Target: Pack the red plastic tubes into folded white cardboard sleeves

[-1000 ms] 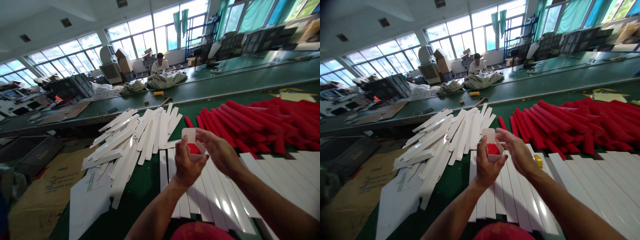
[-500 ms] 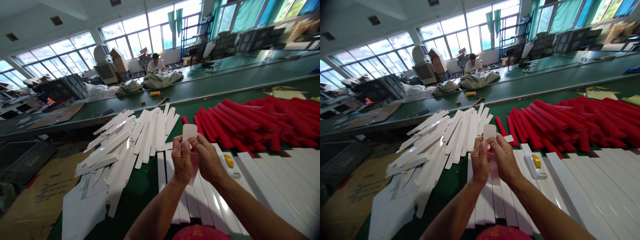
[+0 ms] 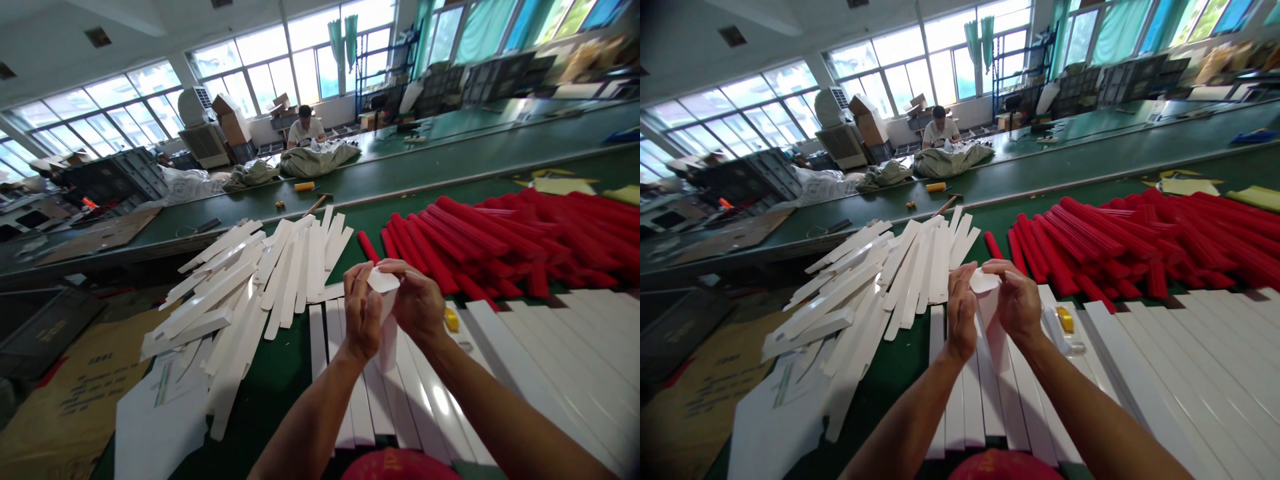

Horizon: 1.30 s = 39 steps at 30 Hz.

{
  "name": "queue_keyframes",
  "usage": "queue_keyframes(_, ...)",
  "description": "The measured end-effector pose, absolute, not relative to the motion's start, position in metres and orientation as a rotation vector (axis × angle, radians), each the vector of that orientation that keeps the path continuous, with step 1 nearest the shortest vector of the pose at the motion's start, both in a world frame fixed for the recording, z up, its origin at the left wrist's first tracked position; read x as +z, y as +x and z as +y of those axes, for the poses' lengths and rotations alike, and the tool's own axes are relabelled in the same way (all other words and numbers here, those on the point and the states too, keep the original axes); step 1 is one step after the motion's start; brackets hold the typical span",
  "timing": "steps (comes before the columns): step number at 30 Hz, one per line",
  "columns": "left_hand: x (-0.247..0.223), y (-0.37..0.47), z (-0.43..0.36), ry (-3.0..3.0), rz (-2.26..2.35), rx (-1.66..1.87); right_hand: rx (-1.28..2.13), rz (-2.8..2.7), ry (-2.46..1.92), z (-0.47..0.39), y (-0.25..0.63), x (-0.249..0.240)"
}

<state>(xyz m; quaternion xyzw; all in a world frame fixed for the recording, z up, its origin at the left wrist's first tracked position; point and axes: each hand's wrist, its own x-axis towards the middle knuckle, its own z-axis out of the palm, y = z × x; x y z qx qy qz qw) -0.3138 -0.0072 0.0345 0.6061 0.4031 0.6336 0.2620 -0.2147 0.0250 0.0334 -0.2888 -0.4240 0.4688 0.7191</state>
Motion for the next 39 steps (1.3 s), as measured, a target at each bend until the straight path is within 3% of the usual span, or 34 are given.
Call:
queue_keyframes(5,0.039,-0.33,0.001,2.081,1.251,1.638,1.048,-1.266,-0.739,0.013,-0.209,0.024)
queue_keyframes(12,0.062,-0.35,0.001,2.337,1.256,1.398,0.648,-1.659,-1.104,0.0,-0.214,0.024)
queue_keyframes(23,0.093,-0.359,0.001,2.574,1.153,1.024,0.582,-1.787,-0.943,0.008,-0.21,0.015)
queue_keyframes(32,0.073,-0.35,0.003,3.009,1.19,0.819,0.71,-1.836,-0.799,0.018,-0.202,0.015)
queue_keyframes(36,0.065,-0.346,0.002,3.034,1.242,0.862,0.971,-1.853,-0.78,0.016,-0.177,0.013)
queue_keyframes(39,0.064,-0.347,0.0,2.987,1.275,0.964,1.037,-1.541,-1.112,0.01,-0.126,-0.018)
